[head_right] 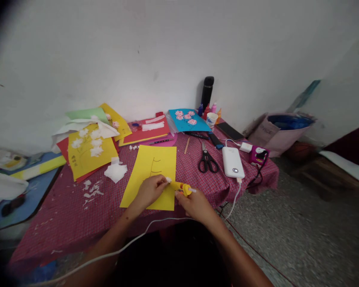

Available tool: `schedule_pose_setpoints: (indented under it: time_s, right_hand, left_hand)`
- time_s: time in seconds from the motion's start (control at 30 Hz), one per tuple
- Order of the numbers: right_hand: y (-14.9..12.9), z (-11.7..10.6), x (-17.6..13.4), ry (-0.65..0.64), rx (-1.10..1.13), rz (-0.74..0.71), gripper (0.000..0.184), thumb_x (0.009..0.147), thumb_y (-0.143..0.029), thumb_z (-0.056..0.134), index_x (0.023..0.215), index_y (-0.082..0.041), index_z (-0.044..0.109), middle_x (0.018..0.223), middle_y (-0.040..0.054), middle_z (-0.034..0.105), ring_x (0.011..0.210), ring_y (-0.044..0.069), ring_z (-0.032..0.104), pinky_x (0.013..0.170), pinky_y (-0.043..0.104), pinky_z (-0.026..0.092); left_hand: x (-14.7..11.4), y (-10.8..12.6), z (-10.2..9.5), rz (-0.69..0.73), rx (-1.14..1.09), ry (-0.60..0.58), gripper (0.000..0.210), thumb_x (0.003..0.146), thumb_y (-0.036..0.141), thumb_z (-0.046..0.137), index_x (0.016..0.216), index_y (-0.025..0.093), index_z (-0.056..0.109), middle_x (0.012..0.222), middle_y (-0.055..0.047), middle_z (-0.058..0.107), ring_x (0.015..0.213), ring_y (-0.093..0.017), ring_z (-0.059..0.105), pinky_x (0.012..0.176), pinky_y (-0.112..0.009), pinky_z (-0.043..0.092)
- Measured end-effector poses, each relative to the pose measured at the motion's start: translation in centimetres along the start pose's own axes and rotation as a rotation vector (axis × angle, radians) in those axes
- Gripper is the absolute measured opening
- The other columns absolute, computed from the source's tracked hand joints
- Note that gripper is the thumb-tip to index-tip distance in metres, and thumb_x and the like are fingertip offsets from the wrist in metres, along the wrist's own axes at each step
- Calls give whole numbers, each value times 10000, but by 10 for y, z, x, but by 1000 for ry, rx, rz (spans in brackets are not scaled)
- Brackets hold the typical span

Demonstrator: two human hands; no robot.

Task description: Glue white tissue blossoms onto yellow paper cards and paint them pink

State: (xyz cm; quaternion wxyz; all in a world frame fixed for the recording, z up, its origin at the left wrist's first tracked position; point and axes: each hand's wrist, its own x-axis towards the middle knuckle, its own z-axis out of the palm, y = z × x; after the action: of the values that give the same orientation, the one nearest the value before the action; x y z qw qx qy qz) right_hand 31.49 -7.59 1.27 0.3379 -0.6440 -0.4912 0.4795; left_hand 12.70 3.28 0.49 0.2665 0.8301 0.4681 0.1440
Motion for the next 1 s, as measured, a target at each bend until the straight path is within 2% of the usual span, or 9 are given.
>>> schedule_pose_setpoints:
  time_s: [0.23,0.43,0.5,0.6,0.73,0.8,0.87,1.0]
  right_hand:
    - [-3,-19,-15,13,-14,32,444,907,-579,555,739,-186,676,503,-21,559,394,118,516,397,220,358]
    - [0,-39,-16,-40,73,47,550,913,-650,537,772,-153,726,399,-24,513,364,110,474,416,215,339]
    - [3,-42,-15,-39,116,30,570,915,-663,532,789,-145,733,390,-25,509,355,105,453,415,217,321]
    - [8,-41,-13,-9,158,9,573,920,-665,533,805,-143,737,391,-24,512,357,105,438,421,226,303]
    - [11,-35,-5,42,238,-41,548,934,-646,533,813,-146,721,398,-18,519,367,116,455,422,241,282]
    - [9,-32,1,68,292,-63,540,929,-647,541,801,-148,702,401,-15,520,369,124,469,414,246,279]
    - [8,-29,8,95,339,-78,521,917,-646,561,797,-154,682,428,-8,547,371,126,482,406,246,290]
    - [8,-24,21,108,386,-98,496,918,-623,580,795,-152,679,501,9,613,373,107,478,402,237,308]
  left_hand:
    - [-2,2,-3,-23,-40,6,143,914,337,589,979,239,669,869,14,714,775,-156,623,676,-284,370]
    - [-8,-1,-4,-17,-81,-28,373,826,200,622,1197,240,626,858,18,682,784,-161,615,718,-291,411]
    - [-10,-4,-2,2,-119,-6,424,826,169,607,1246,230,603,897,7,681,811,-161,616,749,-292,434]
    - [-17,-8,1,13,-132,71,379,857,179,600,1235,206,593,991,-24,685,884,-170,625,817,-305,462]
    - [-29,-9,0,75,16,130,177,946,248,546,1092,196,632,1060,-53,665,983,-192,623,870,-329,470]
    - [-34,-7,-2,137,140,115,223,988,269,484,1129,214,647,1045,-57,644,989,-203,616,864,-342,477]
    - [-38,-4,-4,188,261,75,310,1007,270,438,1247,241,631,1023,-61,623,954,-215,610,843,-361,487]
    - [-39,2,-3,236,425,-4,395,1007,237,405,1357,252,588,1001,-72,604,866,-230,588,777,-388,494]
